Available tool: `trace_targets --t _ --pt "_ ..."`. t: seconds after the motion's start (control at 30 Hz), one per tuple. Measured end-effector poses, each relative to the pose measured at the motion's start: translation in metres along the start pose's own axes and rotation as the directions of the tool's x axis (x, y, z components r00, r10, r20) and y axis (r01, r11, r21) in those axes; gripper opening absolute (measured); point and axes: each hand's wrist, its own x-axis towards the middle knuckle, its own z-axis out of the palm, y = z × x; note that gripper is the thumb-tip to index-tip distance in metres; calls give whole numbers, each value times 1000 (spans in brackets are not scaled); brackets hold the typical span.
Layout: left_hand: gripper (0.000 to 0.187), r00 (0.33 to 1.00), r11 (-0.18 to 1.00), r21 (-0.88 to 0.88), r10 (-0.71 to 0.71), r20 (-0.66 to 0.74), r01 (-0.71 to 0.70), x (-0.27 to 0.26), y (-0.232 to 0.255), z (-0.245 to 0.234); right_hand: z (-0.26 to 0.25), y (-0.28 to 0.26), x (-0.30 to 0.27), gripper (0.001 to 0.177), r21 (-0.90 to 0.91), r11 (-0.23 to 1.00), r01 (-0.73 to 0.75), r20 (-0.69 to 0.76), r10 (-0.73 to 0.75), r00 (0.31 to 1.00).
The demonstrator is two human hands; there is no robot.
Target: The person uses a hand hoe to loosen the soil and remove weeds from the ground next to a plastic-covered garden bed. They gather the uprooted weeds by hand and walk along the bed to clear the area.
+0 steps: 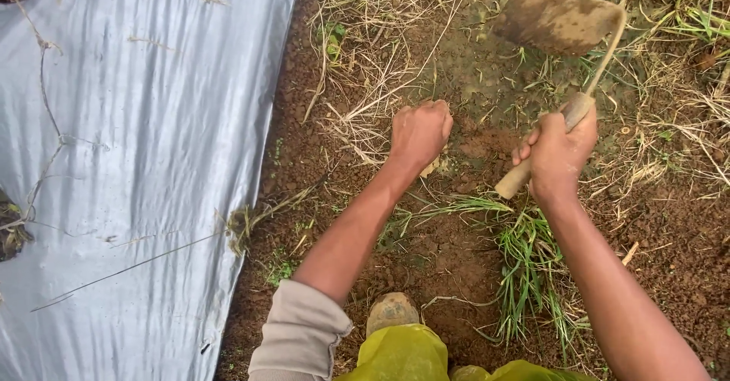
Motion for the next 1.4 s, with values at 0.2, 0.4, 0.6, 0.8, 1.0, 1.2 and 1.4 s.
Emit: trace_targets --t 0.2,0.4,0.6,0.8,1.0,1.2,1.4 --pt "24 967 989 -123 52 -249 -85 -17 -8 15 -18 -14 -42 26 -485 863 -139 204 266 942" --pt "18 982 988 -152 -55 -179 27 -37 -23 -5 -21 -31 -26 19 -375 916 145 228 -61 972" --pt "26 978 968 -161 -204 -43 195 -41 9 -60 18 -19 -26 15 -168 985 30 198 4 980" --pt "22 986 981 105 -165 0 164 -49 4 -62 9 0 -44 18 -365 922 -128 262 234 936" --pt "22 996 973 229 3 -86 17 -45 -30 -16 25 -30 -39 17 -193 975 113 225 -68 972" --pt "24 999 990 141 -10 -45 16 -55 -18 -26 24 -5 -50 19 -392 916 -80 345 227 911" --pt "26 999 998 65 23 46 -26 -69 -11 -35 10 -5 -59 26 -445 886 -127 301 282 911"
